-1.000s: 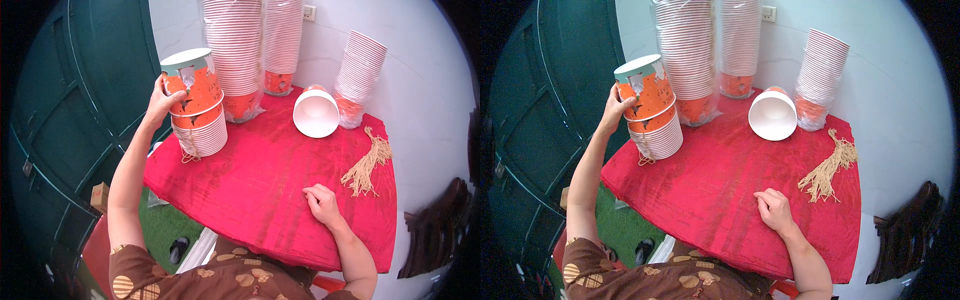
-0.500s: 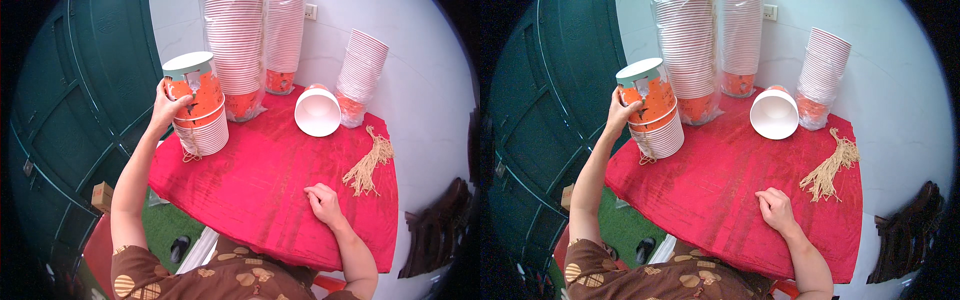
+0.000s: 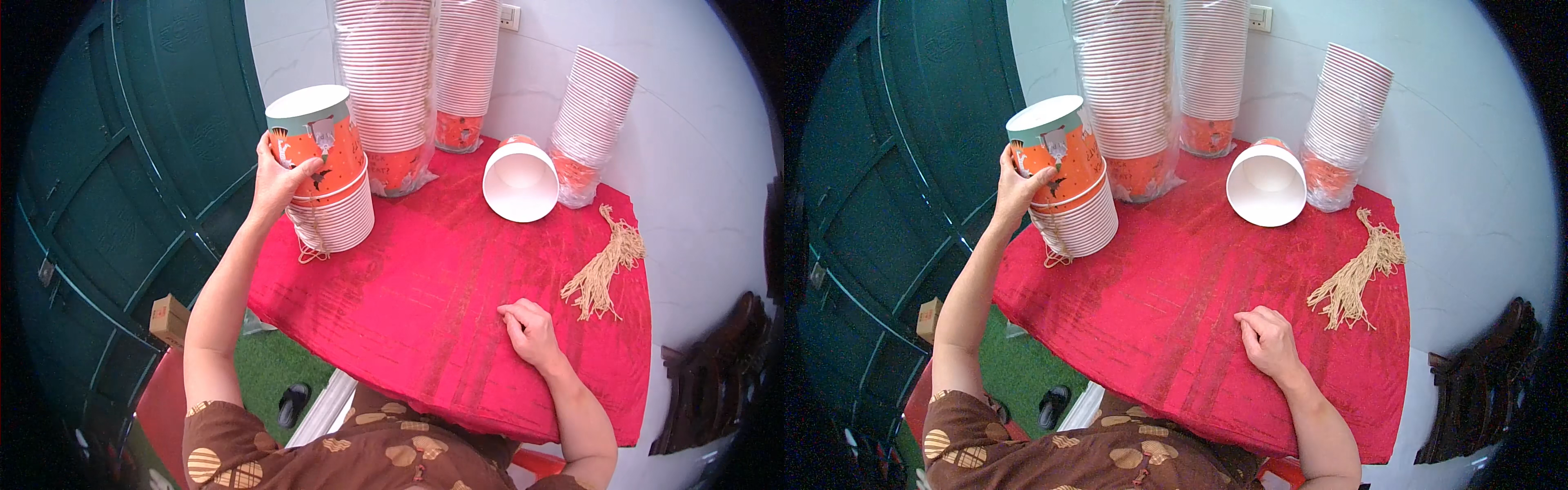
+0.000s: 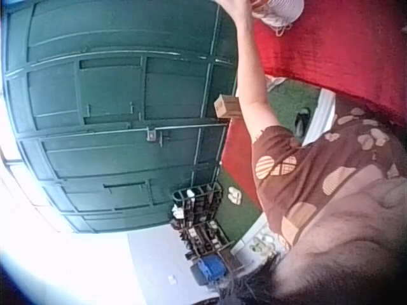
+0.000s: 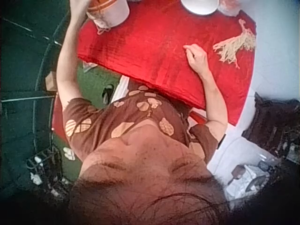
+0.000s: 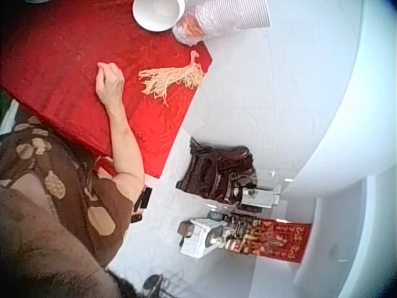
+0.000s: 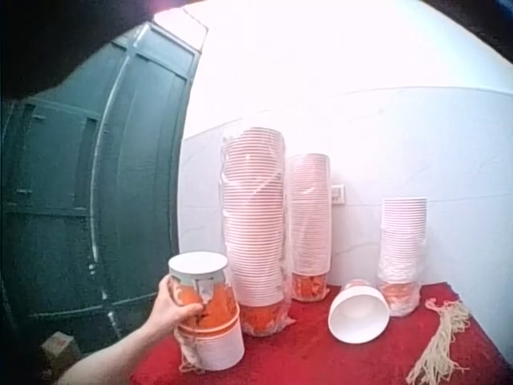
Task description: Attaching string handles to paper buckets by threading them through pre-drilled holes.
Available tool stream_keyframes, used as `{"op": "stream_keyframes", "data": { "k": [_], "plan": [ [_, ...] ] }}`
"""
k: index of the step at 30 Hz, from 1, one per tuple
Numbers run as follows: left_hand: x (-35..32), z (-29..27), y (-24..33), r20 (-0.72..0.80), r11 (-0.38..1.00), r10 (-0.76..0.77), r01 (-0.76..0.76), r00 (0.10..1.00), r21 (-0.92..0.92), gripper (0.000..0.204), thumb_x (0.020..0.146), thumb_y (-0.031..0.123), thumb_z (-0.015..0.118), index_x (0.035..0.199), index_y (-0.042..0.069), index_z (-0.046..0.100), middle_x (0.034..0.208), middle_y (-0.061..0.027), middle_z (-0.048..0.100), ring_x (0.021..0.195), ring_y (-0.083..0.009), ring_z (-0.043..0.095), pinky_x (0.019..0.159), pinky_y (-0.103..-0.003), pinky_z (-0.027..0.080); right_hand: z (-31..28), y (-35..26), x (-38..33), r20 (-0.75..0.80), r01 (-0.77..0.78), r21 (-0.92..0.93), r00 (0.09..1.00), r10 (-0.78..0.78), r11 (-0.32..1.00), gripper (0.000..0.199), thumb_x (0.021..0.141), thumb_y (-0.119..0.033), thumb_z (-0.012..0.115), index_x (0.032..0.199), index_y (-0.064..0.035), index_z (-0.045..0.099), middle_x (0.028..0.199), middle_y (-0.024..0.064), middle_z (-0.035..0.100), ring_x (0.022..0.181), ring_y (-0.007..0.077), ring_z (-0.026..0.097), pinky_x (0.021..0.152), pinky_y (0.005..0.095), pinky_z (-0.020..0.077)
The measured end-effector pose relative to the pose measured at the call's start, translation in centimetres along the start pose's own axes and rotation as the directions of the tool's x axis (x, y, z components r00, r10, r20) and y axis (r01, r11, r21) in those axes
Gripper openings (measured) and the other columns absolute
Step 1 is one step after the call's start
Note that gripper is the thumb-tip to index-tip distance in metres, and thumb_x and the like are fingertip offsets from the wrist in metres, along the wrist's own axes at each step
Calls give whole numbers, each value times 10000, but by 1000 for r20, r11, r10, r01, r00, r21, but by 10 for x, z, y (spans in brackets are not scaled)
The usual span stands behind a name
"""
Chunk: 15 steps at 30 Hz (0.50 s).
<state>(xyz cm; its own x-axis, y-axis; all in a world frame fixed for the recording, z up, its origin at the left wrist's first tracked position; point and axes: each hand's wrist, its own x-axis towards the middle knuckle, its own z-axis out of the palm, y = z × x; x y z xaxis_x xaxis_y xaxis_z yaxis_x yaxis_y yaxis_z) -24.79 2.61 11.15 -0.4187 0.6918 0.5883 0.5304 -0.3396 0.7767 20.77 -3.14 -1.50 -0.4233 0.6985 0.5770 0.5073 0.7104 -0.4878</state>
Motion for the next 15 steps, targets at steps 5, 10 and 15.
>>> {"op": "stream_keyframes", "data": {
  "k": [5, 10, 15],
  "plan": [
    [0, -1, -4, 8, 1000, 25, -25, 1000, -5, 1151, 636, 365, 905, 1449, -35, 196, 1354, -223, 426, 1229, -288, 511, 1033, -395, 462, 0, -1, 0, 0, 0, 9, 1000, 0, 1000, 102, 806, 17, 624, 892, 20, 679, 751, 146, 627, 702, 303, 624, 645, 390, 489],
    [-2, -1, 0, 11, 1000, 4, -4, 1000, 15, 1191, 626, 400, 905, 1460, -38, 176, 1361, -227, 425, 1244, -289, 504, 1038, -394, 459, 0, 0, 0, -1, -5, 11, 1000, 5, 1000, 107, 805, 18, 619, 893, 20, 680, 753, 147, 629, 703, 303, 624, 646, 391, 489],
    [-3, -1, -2, 17, 1000, 6, -6, 1000, 4, 1200, 620, 403, 907, 1461, -39, 174, 1368, -230, 419, 1249, -290, 501, 1040, -393, 458, 0, 1, 0, 6, -5, 8, 1000, 5, 1000, 111, 806, 17, 615, 896, 20, 679, 754, 146, 629, 701, 301, 624, 646, 393, 488]
  ]
}}
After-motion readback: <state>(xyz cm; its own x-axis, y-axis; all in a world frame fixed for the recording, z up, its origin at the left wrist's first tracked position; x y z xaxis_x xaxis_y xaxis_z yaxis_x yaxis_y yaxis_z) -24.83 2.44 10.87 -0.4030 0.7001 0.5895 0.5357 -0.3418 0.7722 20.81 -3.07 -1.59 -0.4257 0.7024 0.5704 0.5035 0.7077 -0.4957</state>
